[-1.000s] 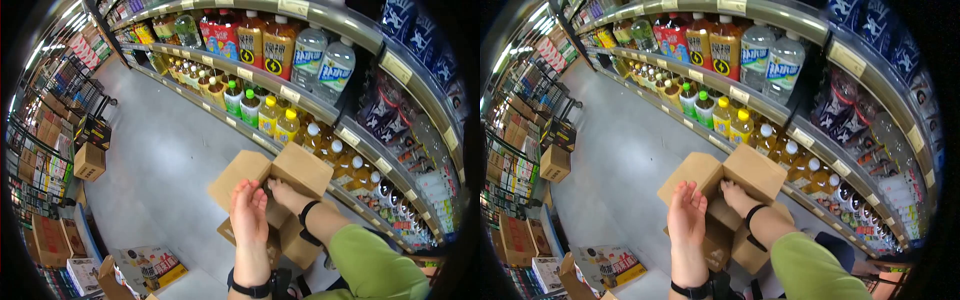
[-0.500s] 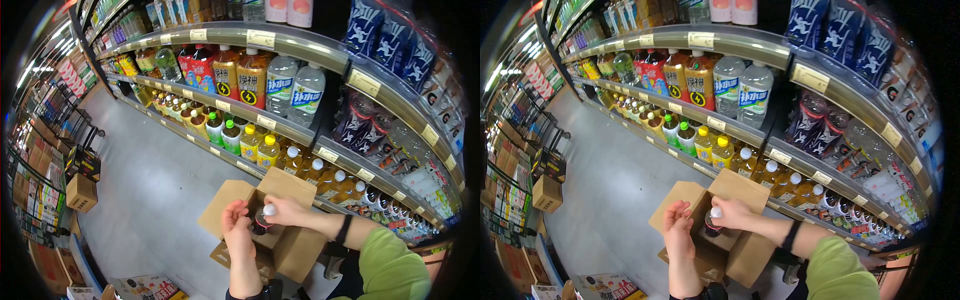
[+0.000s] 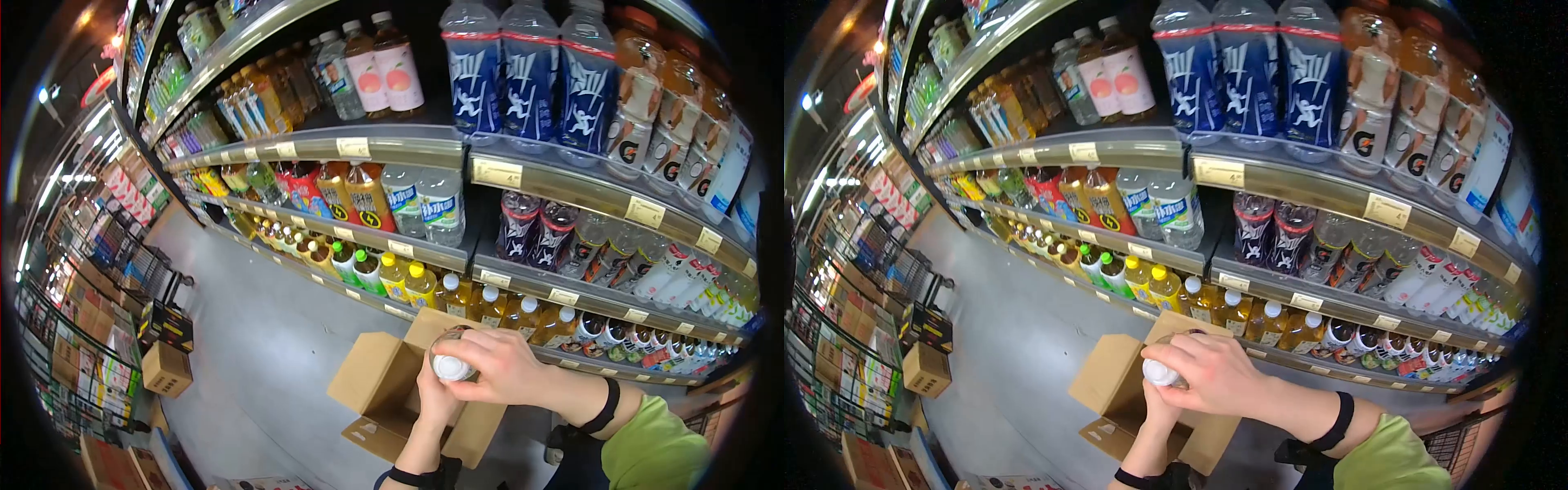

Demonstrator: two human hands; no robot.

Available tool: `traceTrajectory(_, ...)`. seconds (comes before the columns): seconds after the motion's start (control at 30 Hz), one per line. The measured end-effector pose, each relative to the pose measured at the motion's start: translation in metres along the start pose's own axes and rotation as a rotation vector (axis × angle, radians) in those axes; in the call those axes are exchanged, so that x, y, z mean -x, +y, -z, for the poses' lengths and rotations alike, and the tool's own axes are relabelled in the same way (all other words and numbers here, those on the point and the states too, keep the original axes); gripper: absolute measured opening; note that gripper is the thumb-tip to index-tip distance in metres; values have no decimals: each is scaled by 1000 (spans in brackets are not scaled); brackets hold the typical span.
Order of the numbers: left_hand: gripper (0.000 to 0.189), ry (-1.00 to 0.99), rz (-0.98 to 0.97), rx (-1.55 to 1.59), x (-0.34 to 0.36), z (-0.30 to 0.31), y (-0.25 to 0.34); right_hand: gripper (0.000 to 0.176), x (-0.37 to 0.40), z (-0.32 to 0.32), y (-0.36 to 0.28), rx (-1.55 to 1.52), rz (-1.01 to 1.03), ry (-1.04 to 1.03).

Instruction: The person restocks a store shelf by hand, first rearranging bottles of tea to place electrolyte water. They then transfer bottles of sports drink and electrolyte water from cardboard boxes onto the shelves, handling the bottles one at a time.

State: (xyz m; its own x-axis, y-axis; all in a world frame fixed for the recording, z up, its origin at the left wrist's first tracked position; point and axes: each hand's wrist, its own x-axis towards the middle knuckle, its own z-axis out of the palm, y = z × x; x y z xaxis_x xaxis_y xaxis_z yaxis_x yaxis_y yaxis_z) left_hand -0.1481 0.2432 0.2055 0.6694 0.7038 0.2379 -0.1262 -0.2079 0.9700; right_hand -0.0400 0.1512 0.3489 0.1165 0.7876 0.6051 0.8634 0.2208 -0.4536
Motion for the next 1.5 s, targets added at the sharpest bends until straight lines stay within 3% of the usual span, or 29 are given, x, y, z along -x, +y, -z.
traceTrajectory(0.07,58,21,-44,107,-18,-14,3,43,1,9,4,26,11,0)
traceTrajectory(0.13,40,155,-82,392,-54,-29,-3,51,-6,21,7,76,61,95)
traceTrajectory(0.17,40,151,-80,388,-67,-35,2,57,-8,27,10,97,59,71)
traceTrajectory(0.23,38,116,66,838,-95,-43,15,60,-14,30,16,98,51,107)
traceTrajectory(0.27,38,109,63,835,-108,-45,10,62,-16,32,21,104,46,136)
traceTrajectory(0.33,34,-23,50,521,-136,-49,-11,69,-14,34,35,111,33,77)
traceTrajectory(0.37,30,110,144,857,-144,-63,2,69,-12,34,41,82,6,83)
traceTrajectory(0.4,30,111,147,860,-154,-73,3,70,-10,33,47,51,-22,86)
traceTrajectory(0.47,30,164,-56,676,-166,-87,0,69,-1,33,62,42,-91,-13)
traceTrajectory(0.5,34,94,-26,449,-168,-86,-9,68,3,32,70,108,-98,-34)
traceTrajectory(0.53,34,94,-24,450,-174,-89,-17,67,7,32,78,174,-104,-54)
traceTrajectory(0.6,33,114,59,858,-185,-93,-33,67,13,32,86,157,-141,-79)
traceTrajectory(0.67,34,172,-24,728,-191,-98,-25,61,17,34,89,111,-142,-89)
traceTrajectory(0.73,40,213,-99,-111,-204,-92,-34,57,21,35,91,98,-147,-93)
traceTrajectory(0.77,52,187,-52,-136,-208,-90,-33,54,22,36,92,91,-149,-95)
traceTrajectory(0.87,50,258,-165,-274,-214,-95,-21,50,25,39,93,73,-161,-97)
traceTrajectory(1.0,49,247,-55,-522,-219,-103,-1,47,30,41,96,69,-158,-100)
traceTrajectory(1.27,52,301,61,-546,-211,-113,17,43,36,41,97,26,-146,-109)
traceTrajectory(1.37,49,475,-181,-388,-204,-116,-1,43,41,42,99,27,-150,-126)
traceTrajectory(1.4,35,520,-157,-299,-196,-118,-14,43,42,43,100,30,-154,-125)
traceTrajectory(1.47,25,388,-218,83,-181,-112,-9,42,46,46,101,2,-155,-135)
traceTrajectory(1.5,22,411,-245,-35,-171,-108,-7,42,49,47,102,13,-168,-137)
